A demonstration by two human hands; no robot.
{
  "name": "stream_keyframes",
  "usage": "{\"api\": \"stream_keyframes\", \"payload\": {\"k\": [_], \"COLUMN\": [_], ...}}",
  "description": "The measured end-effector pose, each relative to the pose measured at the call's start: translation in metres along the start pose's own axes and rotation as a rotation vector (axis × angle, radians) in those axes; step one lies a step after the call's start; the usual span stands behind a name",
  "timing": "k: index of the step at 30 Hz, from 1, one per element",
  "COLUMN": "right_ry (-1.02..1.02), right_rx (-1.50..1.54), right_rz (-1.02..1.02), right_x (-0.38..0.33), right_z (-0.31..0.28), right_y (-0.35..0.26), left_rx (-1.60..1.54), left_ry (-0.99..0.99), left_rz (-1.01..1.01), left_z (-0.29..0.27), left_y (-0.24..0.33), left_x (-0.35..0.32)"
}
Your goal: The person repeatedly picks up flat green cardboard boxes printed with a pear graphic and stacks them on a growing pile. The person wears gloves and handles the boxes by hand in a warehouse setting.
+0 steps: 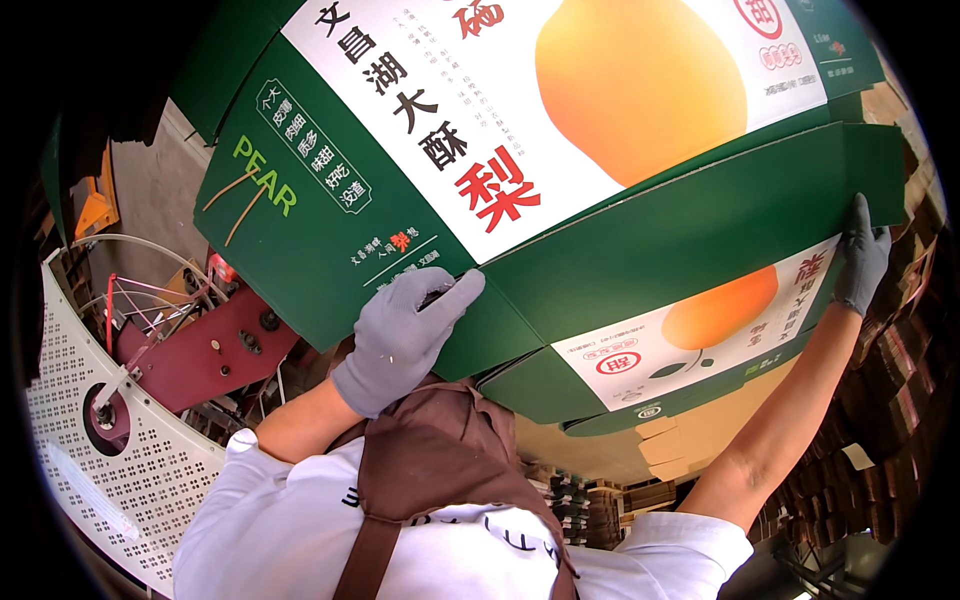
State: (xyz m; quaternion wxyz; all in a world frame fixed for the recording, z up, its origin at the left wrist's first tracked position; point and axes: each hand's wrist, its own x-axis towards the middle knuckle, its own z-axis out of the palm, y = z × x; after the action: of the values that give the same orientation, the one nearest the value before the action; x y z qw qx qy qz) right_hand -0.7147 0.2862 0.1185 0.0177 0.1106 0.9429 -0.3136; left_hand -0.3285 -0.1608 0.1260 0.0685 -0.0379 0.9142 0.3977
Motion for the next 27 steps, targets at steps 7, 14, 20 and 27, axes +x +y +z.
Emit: {"api": "stream_keyframes", "payload": {"k": [7, 14, 20, 27], "right_ry": [-0.023, -0.036, 0.044, 0.056], "right_rx": [-0.026, 0.160, 0.289, 0.384], "right_rz": [-0.033, 0.069, -0.042, 0.006], "right_x": [0.001, -0.008, -0.020, -0.019], "right_z": [0.006, 0.005, 0.021, 0.020], "right_y": [-0.002, -0.004, -0.015, -0.015], "left_rx": [0.029, 0.019, 0.031, 0.018], "left_ry": [-0.023, -0.097, -0.155, -0.196], "left_rz": [-0.006, 0.002, -0.006, -0.030], "left_z": [-0.002, -0.009, -0.011, -0.015], "left_y": [0.004, 0.004, 0.012, 0.018], "left_x": [0.005, 0.011, 0.013, 0.018]}}
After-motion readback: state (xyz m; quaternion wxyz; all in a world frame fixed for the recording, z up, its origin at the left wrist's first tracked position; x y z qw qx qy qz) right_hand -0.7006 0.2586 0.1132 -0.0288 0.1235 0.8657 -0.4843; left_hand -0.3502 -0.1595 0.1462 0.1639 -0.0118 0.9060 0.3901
